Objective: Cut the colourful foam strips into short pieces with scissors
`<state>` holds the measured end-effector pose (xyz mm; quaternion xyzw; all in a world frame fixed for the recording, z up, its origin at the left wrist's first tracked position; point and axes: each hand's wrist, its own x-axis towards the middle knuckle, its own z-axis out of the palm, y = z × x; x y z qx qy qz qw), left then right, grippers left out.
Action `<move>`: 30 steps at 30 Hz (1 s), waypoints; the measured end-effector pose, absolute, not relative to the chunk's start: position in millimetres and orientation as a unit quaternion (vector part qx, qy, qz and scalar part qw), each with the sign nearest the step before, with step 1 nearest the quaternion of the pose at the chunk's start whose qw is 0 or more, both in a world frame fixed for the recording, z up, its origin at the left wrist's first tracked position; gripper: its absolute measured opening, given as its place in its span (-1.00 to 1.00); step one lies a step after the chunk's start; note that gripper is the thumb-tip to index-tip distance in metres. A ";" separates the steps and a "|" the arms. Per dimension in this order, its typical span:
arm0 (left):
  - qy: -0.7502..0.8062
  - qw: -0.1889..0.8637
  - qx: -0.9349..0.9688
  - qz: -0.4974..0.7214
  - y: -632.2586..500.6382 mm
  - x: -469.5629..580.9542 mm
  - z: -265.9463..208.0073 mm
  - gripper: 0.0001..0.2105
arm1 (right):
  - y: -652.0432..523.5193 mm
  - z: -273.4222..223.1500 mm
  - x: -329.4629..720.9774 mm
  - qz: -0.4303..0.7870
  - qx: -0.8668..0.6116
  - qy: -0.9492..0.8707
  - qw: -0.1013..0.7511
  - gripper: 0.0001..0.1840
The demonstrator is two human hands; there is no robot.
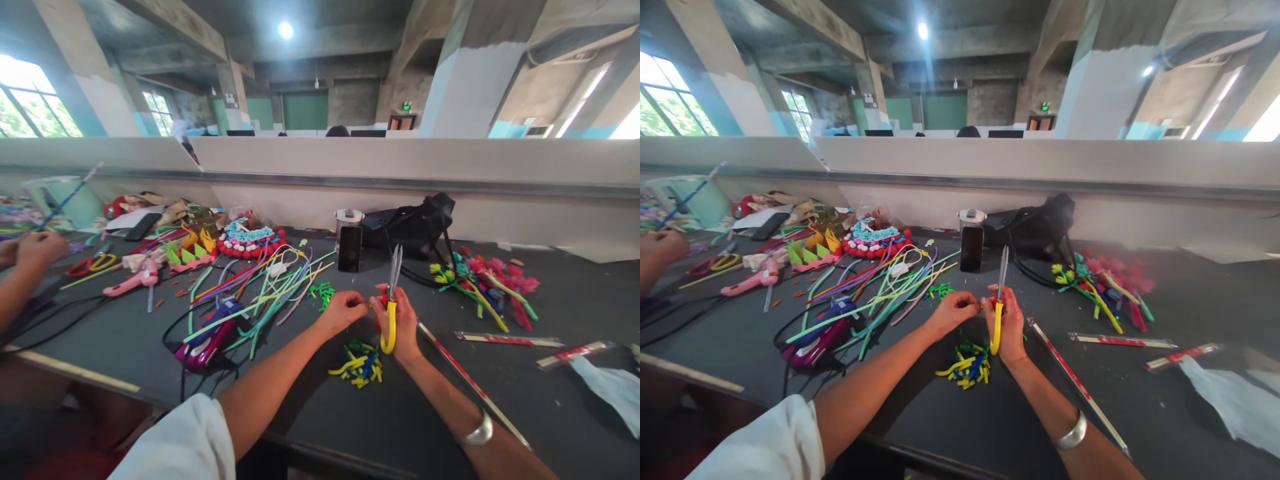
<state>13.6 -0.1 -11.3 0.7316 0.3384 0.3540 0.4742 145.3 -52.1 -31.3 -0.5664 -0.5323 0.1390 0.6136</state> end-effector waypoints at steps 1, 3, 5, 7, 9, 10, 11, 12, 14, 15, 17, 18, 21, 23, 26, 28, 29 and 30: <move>0.341 0.518 0.706 0.343 1.2 13.2 -11.9 -0.85 | -51.8 -31.6 145.3 0.142 -0.562 -0.530 0.619 -0.63; 0.335 0.593 0.655 0.327 3.3 12.2 -13.1 -0.84 | -51.4 -31.5 145.3 0.146 -0.557 -0.529 0.623 -0.62; 0.323 0.656 0.605 0.315 5.1 11.1 -14.2 -0.86 | -51.5 -30.8 145.2 0.146 -0.556 -0.533 0.621 -0.63; 0.307 0.703 0.565 0.304 6.6 10.3 -15.5 -0.88 | -52.0 -29.8 144.9 0.146 -0.554 -0.539 0.617 -0.65; 0.292 0.733 0.538 0.297 7.8 9.9 -16.9 -0.89 | -52.8 -28.9 144.1 0.146 -0.554 -0.543 0.614 -0.67; 0.286 0.740 0.531 0.297 8.2 9.9 -17.7 -0.89 | -53.2 -28.5 143.7 0.145 -0.555 -0.543 0.613 -0.67; 0.282 0.745 0.527 0.298 8.4 10.1 -18.3 -0.90 | -53.5 -28.3 143.3 0.141 -0.557 -0.542 0.614 -0.67; 0.279 0.747 0.523 0.299 8.6 10.3 -18.7 -0.89 | -53.6 -28.2 143.2 0.135 -0.559 -0.540 0.614 -0.67; 0.279 0.751 0.514 0.306 8.5 10.7 -18.3 -0.89 | -53.3 -28.3 143.9 0.116 -0.565 -0.535 0.617 -0.66; 0.277 0.753 0.508 0.312 8.3 10.8 -17.3 -0.89 | -52.9 -28.4 144.7 0.101 -0.570 -0.532 0.618 -0.66; 0.261 0.760 0.489 0.339 8.3 10.3 -13.6 -0.90 | -52.2 -28.3 147.1 0.070 -0.580 -0.532 0.612 -0.67; 0.247 0.763 0.476 0.361 8.6 9.6 -11.0 -0.90 | -52.2 -28.1 148.3 0.055 -0.584 -0.538 0.605 -0.69; 0.203 0.758 0.427 0.448 11.2 6.3 -2.4 -0.82 | -54.2 -27.3 149.8 0.028 -0.594 -0.581 0.556 -0.73; 0.185 0.750 0.392 0.500 14.4 3.6 2.3 -0.80 | -57.1 -27.0 148.5 0.017 -0.613 -0.612 0.499 -0.75; 0.173 0.738 0.346 0.553 18.9 0.6 6.3 -0.81 | -61.4 -27.5 144.9 -0.016 -0.645 -0.644 0.411 -0.74; 0.175 0.732 0.321 0.574 20.2 0.1 7.3 -0.82 | -63.1 -27.9 142.9 -0.027 -0.662 -0.653 0.367 -0.71; 0.177 0.730 0.313 0.581 20.1 0.3 7.5 -0.82 | -63.6 -28.0 142.1 -0.027 -0.670 -0.654 0.350 -0.70; 0.179 0.729 0.307 0.585 19.7 0.9 7.4 -0.83 | -63.9 -28.0 141.5 -0.025 -0.676 -0.655 0.336 -0.69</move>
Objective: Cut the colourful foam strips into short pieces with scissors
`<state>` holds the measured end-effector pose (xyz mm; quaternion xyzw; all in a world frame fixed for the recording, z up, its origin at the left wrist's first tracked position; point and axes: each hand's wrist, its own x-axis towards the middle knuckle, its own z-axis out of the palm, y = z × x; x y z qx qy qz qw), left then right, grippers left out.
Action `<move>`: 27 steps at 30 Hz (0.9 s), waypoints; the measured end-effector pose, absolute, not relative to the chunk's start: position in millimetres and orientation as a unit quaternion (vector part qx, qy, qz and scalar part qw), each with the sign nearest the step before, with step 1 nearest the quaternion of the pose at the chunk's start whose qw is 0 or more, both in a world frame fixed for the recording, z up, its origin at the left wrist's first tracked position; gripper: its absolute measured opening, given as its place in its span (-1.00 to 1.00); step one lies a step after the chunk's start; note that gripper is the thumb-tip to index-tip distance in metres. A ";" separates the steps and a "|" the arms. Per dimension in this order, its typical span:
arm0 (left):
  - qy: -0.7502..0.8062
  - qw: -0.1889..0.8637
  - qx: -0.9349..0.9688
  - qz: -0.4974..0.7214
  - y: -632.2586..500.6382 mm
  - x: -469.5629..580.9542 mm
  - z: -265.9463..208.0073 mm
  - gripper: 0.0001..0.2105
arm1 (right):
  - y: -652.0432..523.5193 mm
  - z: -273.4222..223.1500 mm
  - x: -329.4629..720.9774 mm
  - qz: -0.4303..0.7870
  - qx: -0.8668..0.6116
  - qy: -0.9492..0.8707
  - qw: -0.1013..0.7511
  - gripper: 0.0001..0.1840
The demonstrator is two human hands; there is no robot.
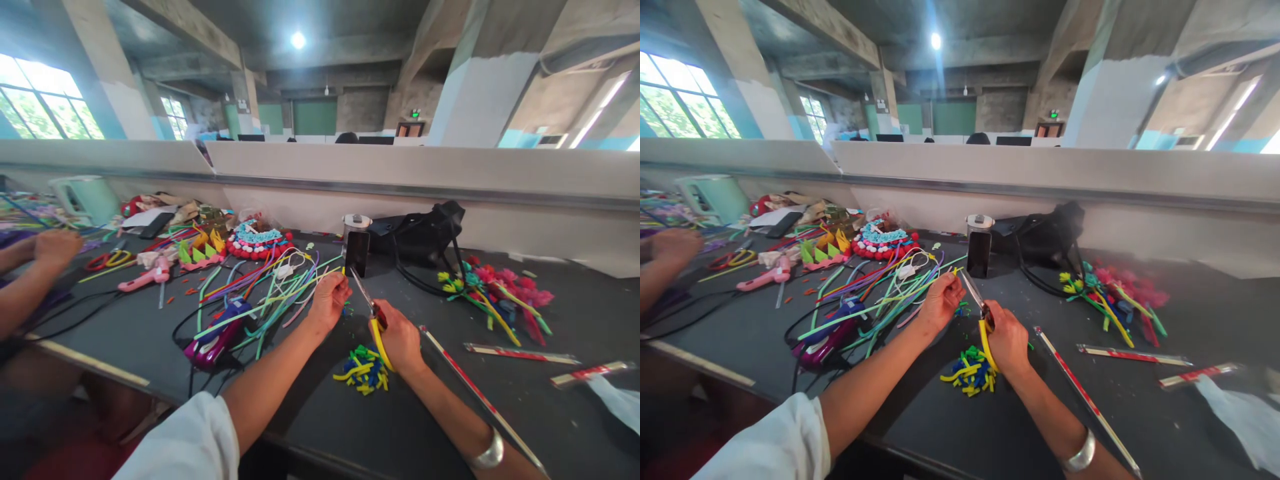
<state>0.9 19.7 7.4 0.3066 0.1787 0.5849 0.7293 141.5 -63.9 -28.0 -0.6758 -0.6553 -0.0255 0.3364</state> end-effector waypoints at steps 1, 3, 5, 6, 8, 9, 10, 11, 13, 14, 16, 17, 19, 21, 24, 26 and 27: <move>0.178 0.729 0.304 0.588 18.9 1.6 7.1 -0.83 | -64.2 -27.9 140.9 -0.024 -0.680 -0.657 0.325 -0.68; 0.171 0.727 0.308 0.589 16.9 3.4 6.1 -0.84 | -64.8 -27.4 139.7 -0.023 -0.682 -0.662 0.311 -0.67; 0.165 0.724 0.319 0.589 15.0 5.2 4.9 -0.83 | -65.6 -26.8 138.3 -0.028 -0.682 -0.664 0.305 -0.67; 0.164 0.722 0.323 0.589 14.3 6.0 4.5 -0.83 | -66.0 -26.4 137.6 -0.032 -0.683 -0.663 0.303 -0.67; 0.165 0.718 0.328 0.591 13.2 7.4 4.0 -0.84 | -66.8 -25.7 136.2 -0.041 -0.688 -0.659 0.300 -0.69; 0.164 0.717 0.329 0.593 12.8 8.0 4.1 -0.84 | -67.1 -25.3 135.6 -0.044 -0.691 -0.657 0.300 -0.70; 0.163 0.716 0.328 0.593 12.4 8.6 4.2 -0.84 | -67.3 -25.0 135.0 -0.045 -0.692 -0.656 0.299 -0.70; 0.162 0.716 0.328 0.594 11.9 9.1 4.5 -0.84 | -67.5 -24.7 134.5 -0.045 -0.692 -0.656 0.298 -0.70; 0.164 0.717 0.324 0.595 11.0 10.0 5.2 -0.84 | -67.6 -24.3 133.9 -0.043 -0.694 -0.656 0.293 -0.71; 0.167 0.718 0.323 0.594 10.5 10.3 5.6 -0.84 | -67.6 -24.3 133.8 -0.043 -0.696 -0.656 0.289 -0.72; 0.177 0.718 0.320 0.592 9.6 10.6 6.5 -0.84 | -67.6 -24.7 133.7 -0.049 -0.698 -0.656 0.284 -0.72; 0.183 0.716 0.321 0.592 9.3 10.7 6.9 -0.84 | -67.5 -25.0 133.8 -0.055 -0.698 -0.656 0.283 -0.71; 0.198 0.709 0.327 0.593 9.0 10.7 7.5 -0.82 | -67.5 -25.8 133.9 -0.065 -0.696 -0.656 0.286 -0.70; 0.212 0.700 0.334 0.594 9.1 10.6 7.6 -0.81 | -67.5 -26.4 133.9 -0.069 -0.695 -0.655 0.289 -0.70; 0.218 0.693 0.343 0.596 9.1 11.0 6.7 -0.81 | -67.7 -26.2 133.7 -0.063 -0.697 -0.654 0.289 -0.71; 0.212 0.693 0.345 0.597 8.8 11.8 5.4 -0.81 | -67.9 -25.7 133.4 -0.059 -0.697 -0.654 0.288 -0.71; 0.208 0.693 0.345 0.598 8.4 12.2 4.6 -0.82 | -68.0 -25.4 133.3 -0.057 -0.697 -0.654 0.287 -0.71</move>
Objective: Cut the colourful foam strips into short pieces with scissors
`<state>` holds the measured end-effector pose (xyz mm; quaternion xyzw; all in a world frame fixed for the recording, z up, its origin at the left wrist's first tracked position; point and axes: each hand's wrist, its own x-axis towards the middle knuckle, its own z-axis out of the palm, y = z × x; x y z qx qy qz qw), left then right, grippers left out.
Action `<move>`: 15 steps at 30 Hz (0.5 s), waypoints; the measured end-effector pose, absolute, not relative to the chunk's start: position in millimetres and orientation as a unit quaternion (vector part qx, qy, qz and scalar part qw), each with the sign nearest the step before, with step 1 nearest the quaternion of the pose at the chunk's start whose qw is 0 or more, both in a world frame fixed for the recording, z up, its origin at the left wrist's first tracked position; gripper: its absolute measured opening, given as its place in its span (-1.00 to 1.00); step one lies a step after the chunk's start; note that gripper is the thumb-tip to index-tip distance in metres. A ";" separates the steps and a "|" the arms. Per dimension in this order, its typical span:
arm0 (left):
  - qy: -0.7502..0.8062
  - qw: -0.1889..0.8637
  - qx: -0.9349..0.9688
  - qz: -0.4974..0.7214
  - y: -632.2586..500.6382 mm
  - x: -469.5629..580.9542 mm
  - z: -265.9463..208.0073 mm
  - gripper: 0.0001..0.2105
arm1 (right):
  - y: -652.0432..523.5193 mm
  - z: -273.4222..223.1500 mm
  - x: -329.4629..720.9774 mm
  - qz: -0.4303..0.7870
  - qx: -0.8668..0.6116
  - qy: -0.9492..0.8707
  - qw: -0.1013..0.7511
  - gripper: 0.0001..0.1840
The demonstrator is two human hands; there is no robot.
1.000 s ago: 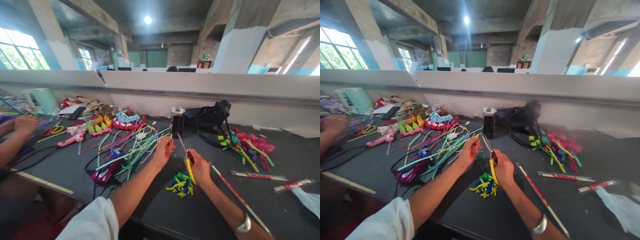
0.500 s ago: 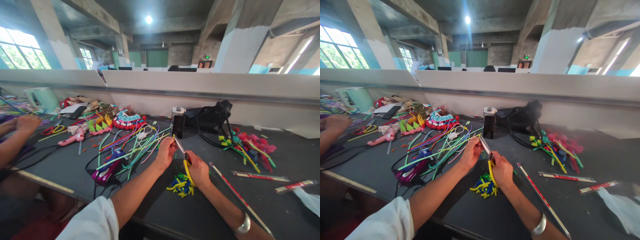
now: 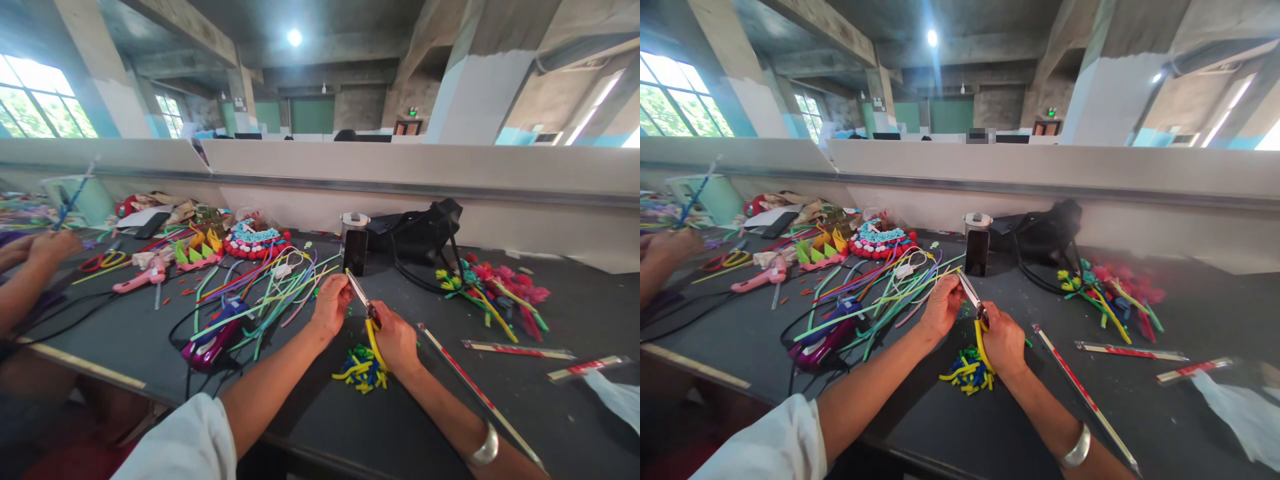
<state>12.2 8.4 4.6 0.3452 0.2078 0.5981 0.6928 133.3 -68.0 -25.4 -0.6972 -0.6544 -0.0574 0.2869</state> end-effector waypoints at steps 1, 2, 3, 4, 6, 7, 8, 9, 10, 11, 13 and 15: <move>0.204 0.693 0.346 0.598 8.1 12.7 3.7 -0.82 | -68.0 -25.3 133.1 -0.056 -0.697 -0.655 0.286 -0.71; 0.202 0.694 0.346 0.599 7.7 13.2 2.9 -0.82 | -67.9 -25.3 133.0 -0.054 -0.697 -0.656 0.286 -0.72; 0.200 0.694 0.345 0.599 7.3 13.5 2.2 -0.82 | -67.9 -25.3 132.7 -0.054 -0.696 -0.656 0.285 -0.73; 0.198 0.695 0.345 0.599 7.1 13.8 1.5 -0.83 | -67.8 -25.4 132.5 -0.054 -0.696 -0.657 0.285 -0.74; 0.194 0.695 0.346 0.600 7.0 14.1 0.7 -0.84 | -67.9 -25.4 131.8 -0.059 -0.695 -0.657 0.285 -0.74; 0.194 0.693 0.347 0.601 7.2 14.1 0.6 -0.84 | -68.0 -25.3 131.5 -0.060 -0.696 -0.657 0.285 -0.74; 0.196 0.691 0.348 0.602 7.4 14.0 0.6 -0.84 | -68.2 -25.2 131.1 -0.060 -0.696 -0.656 0.286 -0.74; 0.200 0.689 0.348 0.603 7.7 13.9 0.6 -0.84 | -68.5 -25.1 130.8 -0.058 -0.695 -0.657 0.286 -0.75; 0.204 0.687 0.348 0.604 8.0 13.7 0.6 -0.84 | -68.7 -25.1 130.6 -0.054 -0.694 -0.659 0.285 -0.76; 0.208 0.686 0.347 0.605 8.3 13.5 0.6 -0.84 | -68.8 -25.3 130.5 -0.051 -0.693 -0.660 0.283 -0.77; 0.210 0.685 0.346 0.605 8.9 13.2 0.1 -0.84 | -68.5 -26.2 130.9 -0.047 -0.695 -0.661 0.279 -0.78; 0.208 0.686 0.343 0.607 9.6 13.0 -0.9 -0.84 | -67.7 -27.7 131.9 -0.049 -0.697 -0.660 0.278 -0.76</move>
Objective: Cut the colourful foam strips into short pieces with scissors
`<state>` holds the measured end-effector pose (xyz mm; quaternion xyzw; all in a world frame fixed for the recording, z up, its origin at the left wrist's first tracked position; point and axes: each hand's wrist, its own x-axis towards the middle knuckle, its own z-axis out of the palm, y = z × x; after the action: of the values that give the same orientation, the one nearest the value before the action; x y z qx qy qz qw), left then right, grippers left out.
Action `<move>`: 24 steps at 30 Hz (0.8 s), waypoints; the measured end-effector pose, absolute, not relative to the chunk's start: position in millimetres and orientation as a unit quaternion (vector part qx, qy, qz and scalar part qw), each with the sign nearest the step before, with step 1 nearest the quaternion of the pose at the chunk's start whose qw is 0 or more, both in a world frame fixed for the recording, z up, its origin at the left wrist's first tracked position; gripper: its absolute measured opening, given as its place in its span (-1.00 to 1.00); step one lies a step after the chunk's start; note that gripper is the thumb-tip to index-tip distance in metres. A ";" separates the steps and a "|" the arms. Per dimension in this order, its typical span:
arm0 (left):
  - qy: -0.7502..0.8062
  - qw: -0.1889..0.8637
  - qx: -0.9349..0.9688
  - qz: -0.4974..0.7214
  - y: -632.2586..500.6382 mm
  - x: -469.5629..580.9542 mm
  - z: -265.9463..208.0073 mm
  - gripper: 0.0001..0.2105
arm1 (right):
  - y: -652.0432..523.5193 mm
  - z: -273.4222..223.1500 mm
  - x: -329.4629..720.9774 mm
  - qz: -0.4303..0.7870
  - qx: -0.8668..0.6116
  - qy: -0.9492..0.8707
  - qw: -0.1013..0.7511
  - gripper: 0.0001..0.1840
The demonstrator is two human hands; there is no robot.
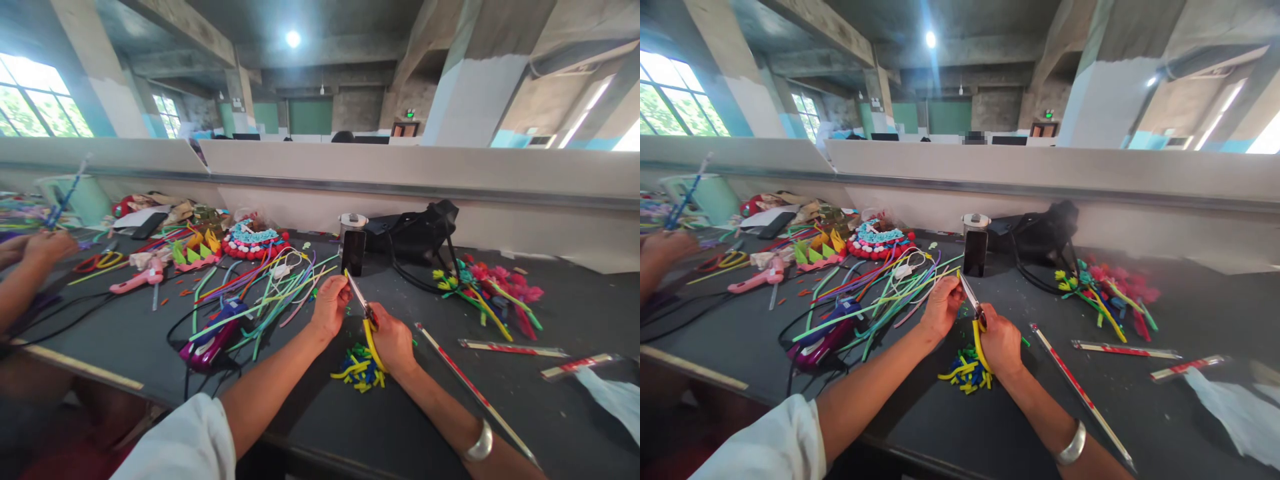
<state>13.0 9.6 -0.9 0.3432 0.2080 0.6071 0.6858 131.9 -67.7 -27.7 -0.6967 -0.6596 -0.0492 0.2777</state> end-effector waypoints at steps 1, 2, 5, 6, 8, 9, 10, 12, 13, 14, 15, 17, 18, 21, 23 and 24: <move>0.209 0.686 0.340 0.608 10.0 12.9 -1.4 -0.84 | -67.2 -28.4 132.5 -0.051 -0.698 -0.658 0.278 -0.75; 0.211 0.686 0.337 0.609 10.5 12.9 -2.1 -0.84 | -66.7 -29.0 133.1 -0.052 -0.698 -0.658 0.279 -0.74; 0.222 0.682 0.335 0.612 11.9 12.8 -3.6 -0.83 | -66.0 -29.1 134.1 -0.061 -0.702 -0.653 0.278 -0.73; 0.225 0.679 0.337 0.612 12.2 12.8 -3.9 -0.83 | -66.1 -28.6 134.1 -0.064 -0.704 -0.652 0.276 -0.73; 0.227 0.677 0.341 0.611 12.5 13.0 -4.4 -0.83 | -66.6 -27.3 133.8 -0.067 -0.707 -0.651 0.270 -0.73; 0.226 0.678 0.342 0.610 12.4 13.1 -4.6 -0.83 | -66.8 -26.7 133.5 -0.067 -0.708 -0.650 0.268 -0.73; 0.225 0.679 0.343 0.608 12.3 13.2 -4.6 -0.83 | -67.1 -26.2 133.2 -0.067 -0.709 -0.650 0.266 -0.74; 0.220 0.683 0.344 0.606 11.8 13.5 -4.7 -0.83 | -67.4 -25.9 132.8 -0.067 -0.708 -0.650 0.268 -0.75; 0.219 0.683 0.344 0.606 11.5 13.7 -4.7 -0.83 | -67.5 -26.1 132.6 -0.068 -0.707 -0.650 0.270 -0.75; 0.218 0.683 0.344 0.607 11.4 13.9 -4.7 -0.83 | -67.5 -26.4 132.3 -0.068 -0.704 -0.652 0.272 -0.76; 0.218 0.683 0.343 0.607 11.2 14.0 -4.7 -0.83 | -67.5 -27.0 132.1 -0.068 -0.701 -0.655 0.274 -0.76; 0.219 0.684 0.340 0.607 11.1 14.2 -4.8 -0.82 | -67.6 -28.0 131.6 -0.065 -0.698 -0.658 0.275 -0.77; 0.219 0.685 0.338 0.607 11.2 14.1 -4.8 -0.82 | -67.7 -28.3 131.3 -0.062 -0.698 -0.659 0.274 -0.78; 0.220 0.686 0.335 0.607 11.5 13.6 -5.0 -0.81 | -68.2 -28.0 130.8 -0.048 -0.697 -0.661 0.275 -0.78; 0.223 0.684 0.341 0.605 11.7 13.0 -5.2 -0.81 | -68.2 -27.4 131.4 -0.038 -0.697 -0.659 0.281 -0.78; 0.226 0.681 0.346 0.604 11.7 12.8 -5.4 -0.82 | -67.9 -27.2 132.1 -0.033 -0.698 -0.656 0.286 -0.78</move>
<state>12.8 11.7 -5.4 0.3457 0.2259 0.6044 0.6813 132.1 -67.9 -27.2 -0.6979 -0.6559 -0.0329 0.2858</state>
